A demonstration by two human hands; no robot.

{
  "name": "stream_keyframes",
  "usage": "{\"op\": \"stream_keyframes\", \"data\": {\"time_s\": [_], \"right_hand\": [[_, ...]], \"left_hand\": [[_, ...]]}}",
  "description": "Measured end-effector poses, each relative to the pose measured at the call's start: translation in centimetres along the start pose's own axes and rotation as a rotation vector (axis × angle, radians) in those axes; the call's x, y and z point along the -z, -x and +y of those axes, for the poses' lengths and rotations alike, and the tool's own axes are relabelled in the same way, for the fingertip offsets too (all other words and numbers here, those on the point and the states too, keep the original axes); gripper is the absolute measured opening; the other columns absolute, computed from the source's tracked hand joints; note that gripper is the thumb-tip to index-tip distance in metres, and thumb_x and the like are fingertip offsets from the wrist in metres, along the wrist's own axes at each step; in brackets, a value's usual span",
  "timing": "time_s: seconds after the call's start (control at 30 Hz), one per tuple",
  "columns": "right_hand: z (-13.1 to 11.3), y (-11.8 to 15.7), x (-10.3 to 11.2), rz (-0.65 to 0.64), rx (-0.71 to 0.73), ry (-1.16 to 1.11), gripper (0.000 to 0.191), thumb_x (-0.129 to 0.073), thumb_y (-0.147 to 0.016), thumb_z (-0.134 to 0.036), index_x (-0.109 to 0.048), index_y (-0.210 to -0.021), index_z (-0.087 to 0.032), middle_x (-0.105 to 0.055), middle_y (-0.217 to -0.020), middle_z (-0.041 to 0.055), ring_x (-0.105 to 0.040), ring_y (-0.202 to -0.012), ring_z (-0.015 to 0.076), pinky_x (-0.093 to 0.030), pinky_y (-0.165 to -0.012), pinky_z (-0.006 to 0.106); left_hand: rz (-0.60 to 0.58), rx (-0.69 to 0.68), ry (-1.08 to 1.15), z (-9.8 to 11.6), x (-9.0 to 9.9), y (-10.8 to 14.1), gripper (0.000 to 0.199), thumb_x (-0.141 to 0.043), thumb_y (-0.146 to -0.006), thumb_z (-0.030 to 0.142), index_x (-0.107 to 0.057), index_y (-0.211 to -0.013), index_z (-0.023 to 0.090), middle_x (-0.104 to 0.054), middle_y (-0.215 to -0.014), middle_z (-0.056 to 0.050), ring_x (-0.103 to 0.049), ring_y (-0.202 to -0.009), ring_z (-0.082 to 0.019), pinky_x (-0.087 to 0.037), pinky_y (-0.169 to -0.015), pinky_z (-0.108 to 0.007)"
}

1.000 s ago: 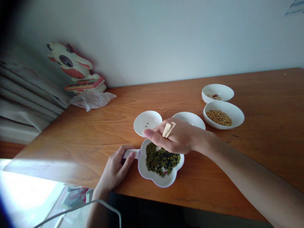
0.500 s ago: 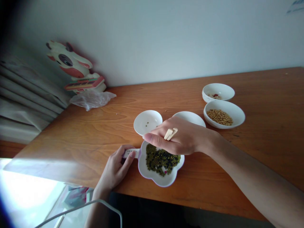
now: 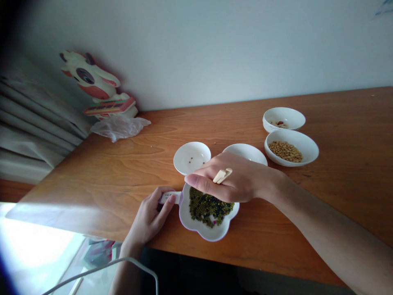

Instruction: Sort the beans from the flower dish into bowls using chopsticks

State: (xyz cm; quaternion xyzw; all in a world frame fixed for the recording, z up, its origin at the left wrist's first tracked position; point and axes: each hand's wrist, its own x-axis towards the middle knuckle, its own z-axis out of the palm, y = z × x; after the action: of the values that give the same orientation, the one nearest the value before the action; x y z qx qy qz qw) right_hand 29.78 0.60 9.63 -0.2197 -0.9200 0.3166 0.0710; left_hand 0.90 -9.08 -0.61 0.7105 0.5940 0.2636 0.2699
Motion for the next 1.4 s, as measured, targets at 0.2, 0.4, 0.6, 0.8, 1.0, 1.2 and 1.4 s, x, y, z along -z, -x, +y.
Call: {"op": "stream_keyframes", "data": {"time_s": [0.2,0.4,0.6,0.8,1.0,1.2,1.4], "right_hand": [[0.15,-0.12,-0.28,0.042,-0.011,0.012,0.056,-0.026,-0.112,-0.054,-0.046,-0.073,-0.019,-0.054,-0.067,0.0000,-0.046,-0.062,0.0133,-0.031,-0.068,0.032],[0.27,0.03,-0.42,0.087,-0.013,-0.003,0.056,-0.028,-0.112,-0.051,-0.051,-0.073,-0.018,-0.060,-0.070,0.0011,-0.047,-0.061,0.0124,-0.032,-0.066,0.031],[0.36,0.67,0.22,0.204,0.044,-0.064,0.059,-0.024,-0.113,-0.053,-0.055,-0.075,-0.018,-0.060,-0.069,0.0012,-0.050,-0.062,0.0128,-0.032,-0.065,0.032],[0.09,0.49,0.39,0.112,0.045,0.020,0.058,-0.023,-0.113,-0.051,-0.053,-0.076,-0.018,-0.058,-0.070,0.0000,-0.045,-0.061,0.0121,-0.032,-0.069,0.033],[-0.22,0.36,0.17,0.015,-0.073,0.033,0.054,-0.025,-0.113,-0.052,-0.045,-0.075,-0.019,-0.058,-0.074,-0.0003,-0.048,-0.065,0.0120,-0.032,-0.068,0.032],[0.35,0.30,-0.18,0.023,-0.025,-0.005,0.055,-0.025,-0.112,-0.054,-0.047,-0.075,-0.019,-0.055,-0.071,-0.0007,-0.046,-0.064,0.0125,-0.032,-0.069,0.032],[-0.10,0.21,-0.10,0.032,-0.040,-0.027,0.054,-0.027,-0.112,-0.052,-0.047,-0.075,-0.019,-0.059,-0.073,0.0010,-0.049,-0.065,0.0132,-0.031,-0.067,0.032]], "left_hand": [[0.001,-0.002,0.003,-0.03,-0.07,-0.06,0.023,-0.054,-0.107,0.044,-0.063,-0.114,0.025,-0.075,-0.105,-0.004,-0.070,-0.094,-0.024,-0.051,-0.086,-0.035],[-0.004,-0.002,0.004,-0.07,0.06,0.02,0.022,-0.053,-0.107,0.044,-0.062,-0.115,0.026,-0.075,-0.106,-0.004,-0.070,-0.095,-0.024,-0.051,-0.086,-0.034],[-0.005,-0.003,0.001,-0.28,-0.04,0.07,0.022,-0.054,-0.107,0.045,-0.062,-0.115,0.026,-0.075,-0.105,-0.004,-0.070,-0.095,-0.024,-0.051,-0.088,-0.035],[0.006,-0.009,-0.006,-0.32,-0.03,0.08,0.022,-0.054,-0.107,0.044,-0.062,-0.114,0.026,-0.074,-0.105,-0.003,-0.070,-0.094,-0.023,-0.051,-0.088,-0.034],[0.009,-0.012,-0.006,-0.13,-0.02,-0.01,0.022,-0.054,-0.107,0.044,-0.063,-0.115,0.026,-0.075,-0.106,-0.003,-0.070,-0.094,-0.023,-0.051,-0.087,-0.035],[0.005,-0.010,-0.004,-0.17,-0.15,0.03,0.022,-0.054,-0.107,0.044,-0.063,-0.115,0.026,-0.075,-0.105,-0.003,-0.070,-0.093,-0.022,-0.051,-0.087,-0.035],[-0.002,-0.009,0.003,-0.05,-0.14,-0.03,0.022,-0.054,-0.107,0.045,-0.062,-0.115,0.026,-0.075,-0.105,-0.004,-0.070,-0.093,-0.023,-0.051,-0.088,-0.036]]}}
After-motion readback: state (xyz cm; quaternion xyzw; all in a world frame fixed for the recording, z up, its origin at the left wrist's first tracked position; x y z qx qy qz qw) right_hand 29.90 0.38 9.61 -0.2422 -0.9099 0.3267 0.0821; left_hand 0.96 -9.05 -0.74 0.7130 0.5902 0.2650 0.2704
